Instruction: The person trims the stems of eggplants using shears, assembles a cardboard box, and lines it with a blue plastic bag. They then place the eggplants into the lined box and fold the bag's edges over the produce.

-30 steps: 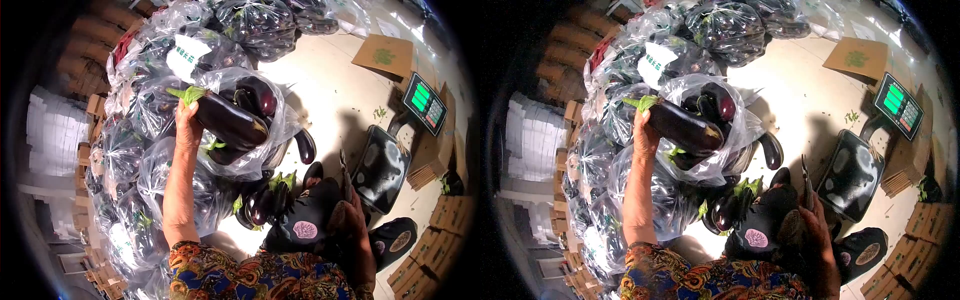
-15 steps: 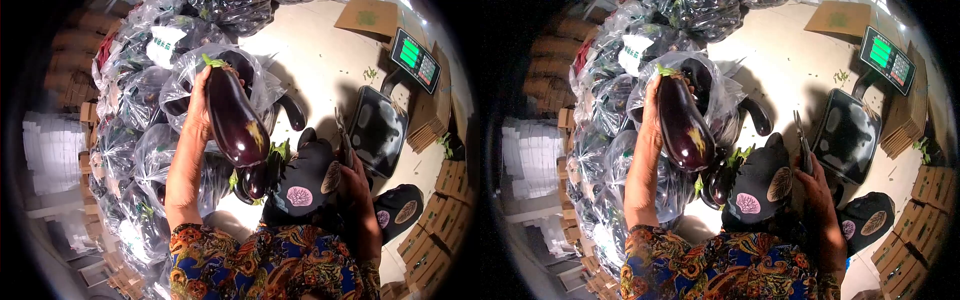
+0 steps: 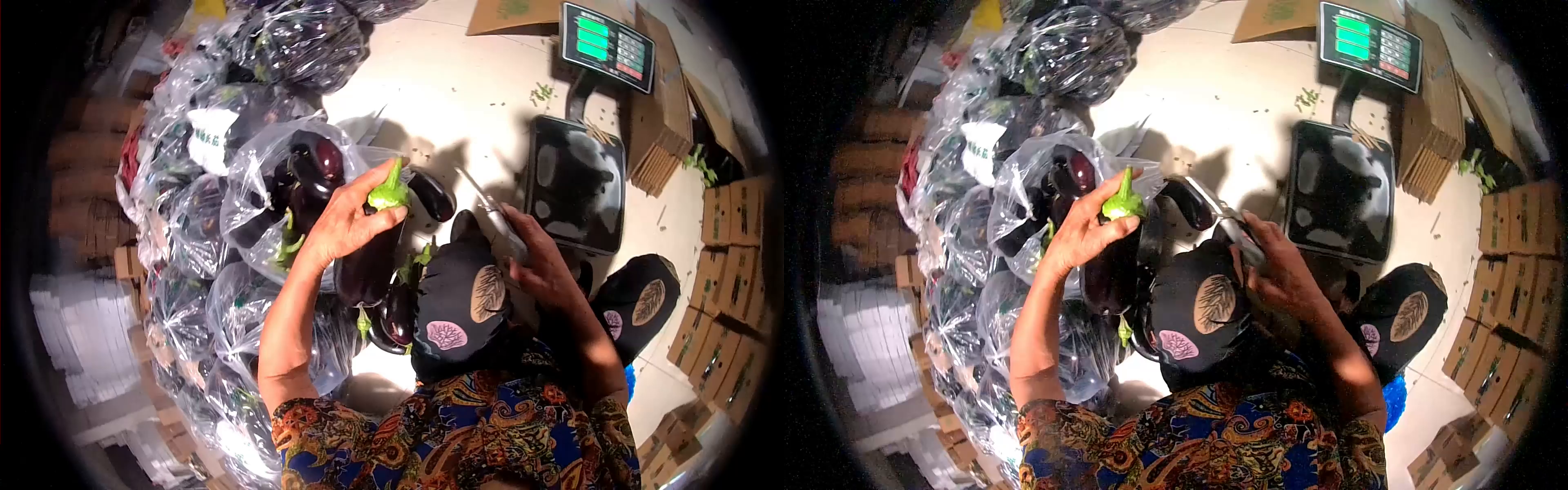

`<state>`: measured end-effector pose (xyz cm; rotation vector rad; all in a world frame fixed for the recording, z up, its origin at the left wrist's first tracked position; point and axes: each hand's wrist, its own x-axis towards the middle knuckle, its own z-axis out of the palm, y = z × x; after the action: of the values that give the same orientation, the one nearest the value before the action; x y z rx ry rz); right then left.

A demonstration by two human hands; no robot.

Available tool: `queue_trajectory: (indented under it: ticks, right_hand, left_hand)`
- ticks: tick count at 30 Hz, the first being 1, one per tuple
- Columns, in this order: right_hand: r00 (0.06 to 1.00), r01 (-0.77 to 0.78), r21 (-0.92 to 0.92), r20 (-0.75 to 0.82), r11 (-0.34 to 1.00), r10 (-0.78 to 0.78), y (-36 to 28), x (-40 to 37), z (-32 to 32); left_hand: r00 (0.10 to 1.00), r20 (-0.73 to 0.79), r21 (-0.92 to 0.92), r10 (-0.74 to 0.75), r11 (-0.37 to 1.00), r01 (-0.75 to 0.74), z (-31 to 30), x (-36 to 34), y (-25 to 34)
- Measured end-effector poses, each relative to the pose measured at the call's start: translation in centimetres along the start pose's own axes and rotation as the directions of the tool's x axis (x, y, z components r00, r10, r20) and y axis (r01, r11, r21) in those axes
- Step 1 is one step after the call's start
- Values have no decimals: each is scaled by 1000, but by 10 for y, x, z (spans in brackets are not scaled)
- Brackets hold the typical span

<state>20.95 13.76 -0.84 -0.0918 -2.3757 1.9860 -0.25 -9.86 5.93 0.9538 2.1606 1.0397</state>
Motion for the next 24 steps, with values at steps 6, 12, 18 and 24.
queue_trajectory:
  ticks: [6,12,18,24]
  right_hand:
    - [999,8,-257,-30,966,-16,-11,7,3]
    - [1000,-8,-272,12,962,12,-13,1,-4]
    - [998,-64,-224,-30,972,59,-18,-1,-2]
    - [974,-119,-215,-216,969,72,7,-5,21]
  left_hand:
    - [992,101,223,78,970,-99,20,12,16]
    - [990,136,344,33,936,-78,28,16,25]
    - [988,131,408,86,903,-133,36,18,15]
    - [991,136,381,2,923,-54,46,13,8]
